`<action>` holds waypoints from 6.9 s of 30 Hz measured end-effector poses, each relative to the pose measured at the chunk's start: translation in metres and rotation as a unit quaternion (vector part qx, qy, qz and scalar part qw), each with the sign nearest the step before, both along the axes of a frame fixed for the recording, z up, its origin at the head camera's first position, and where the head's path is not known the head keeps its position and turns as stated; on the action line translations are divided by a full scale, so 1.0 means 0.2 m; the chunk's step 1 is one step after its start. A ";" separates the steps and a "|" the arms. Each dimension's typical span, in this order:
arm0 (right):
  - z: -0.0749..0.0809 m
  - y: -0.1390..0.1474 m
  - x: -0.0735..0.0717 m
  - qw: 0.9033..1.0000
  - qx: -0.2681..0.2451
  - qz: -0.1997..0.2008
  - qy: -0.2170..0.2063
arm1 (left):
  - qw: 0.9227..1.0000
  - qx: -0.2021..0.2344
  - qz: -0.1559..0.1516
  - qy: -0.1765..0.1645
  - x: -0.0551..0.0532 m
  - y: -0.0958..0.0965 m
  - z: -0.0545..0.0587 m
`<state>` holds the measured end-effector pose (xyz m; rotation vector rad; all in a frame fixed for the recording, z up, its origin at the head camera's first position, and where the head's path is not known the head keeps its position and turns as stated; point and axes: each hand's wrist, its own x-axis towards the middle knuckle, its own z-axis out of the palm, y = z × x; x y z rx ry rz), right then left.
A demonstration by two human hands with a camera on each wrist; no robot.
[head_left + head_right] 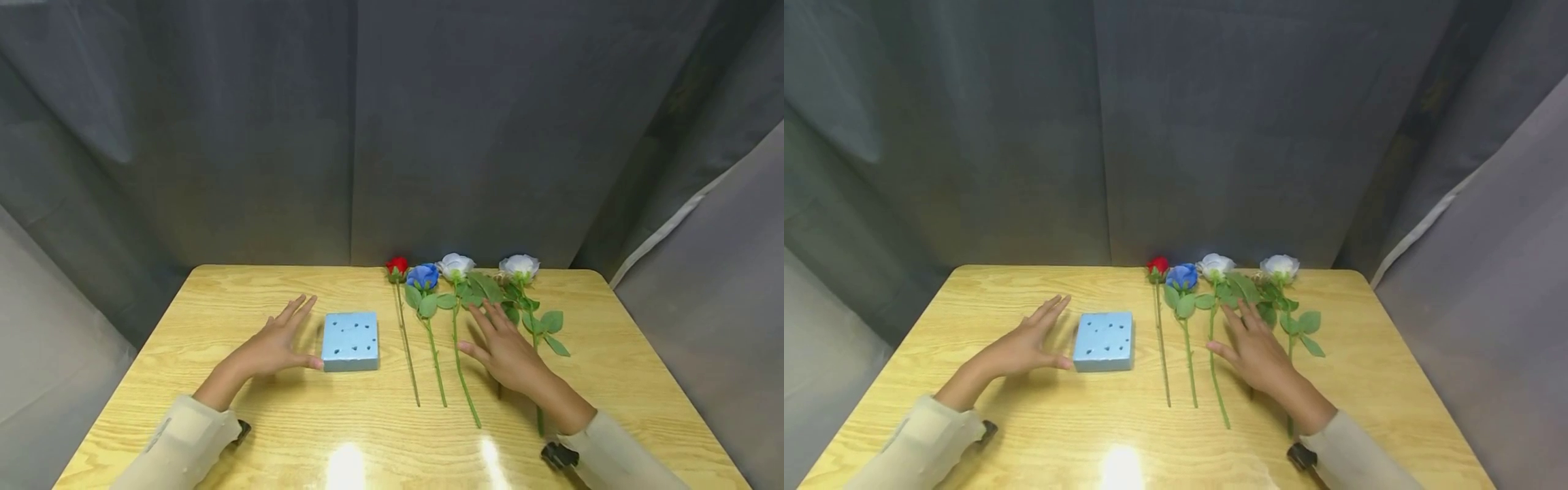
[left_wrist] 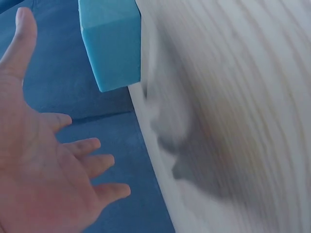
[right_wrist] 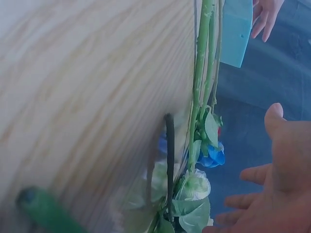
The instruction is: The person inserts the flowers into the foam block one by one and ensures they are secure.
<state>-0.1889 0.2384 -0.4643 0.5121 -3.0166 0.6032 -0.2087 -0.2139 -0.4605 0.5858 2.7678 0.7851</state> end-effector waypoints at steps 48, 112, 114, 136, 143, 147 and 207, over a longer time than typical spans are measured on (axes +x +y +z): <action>-0.02 -0.26 0.03 0.988 -0.125 0.056 -0.072 | 0.984 0.136 -0.010 -0.114 -0.09 0.12 -0.09; -0.16 -0.59 -0.10 0.960 -0.232 -0.084 -0.130 | 0.980 0.148 0.004 -0.130 -0.08 0.12 -0.11; -0.16 -0.59 -0.10 0.962 -0.228 -0.079 -0.131 | 0.980 0.149 0.005 -0.130 -0.08 0.12 -0.11; -0.08 -0.57 -0.13 0.925 -0.299 -0.086 -0.216 | 0.981 0.149 -0.002 -0.127 -0.08 0.12 -0.12; -0.09 -0.57 -0.15 0.900 -0.346 -0.104 -0.244 | 0.981 0.144 0.003 -0.129 -0.07 0.13 -0.10; -0.09 -0.56 -0.16 0.882 -0.377 -0.108 -0.261 | 0.981 0.142 0.006 -0.129 -0.07 0.13 -0.10; 0.24 -0.93 -0.30 0.825 -0.542 -0.014 -0.157 | 0.981 0.155 0.002 -0.118 -0.09 0.12 -0.13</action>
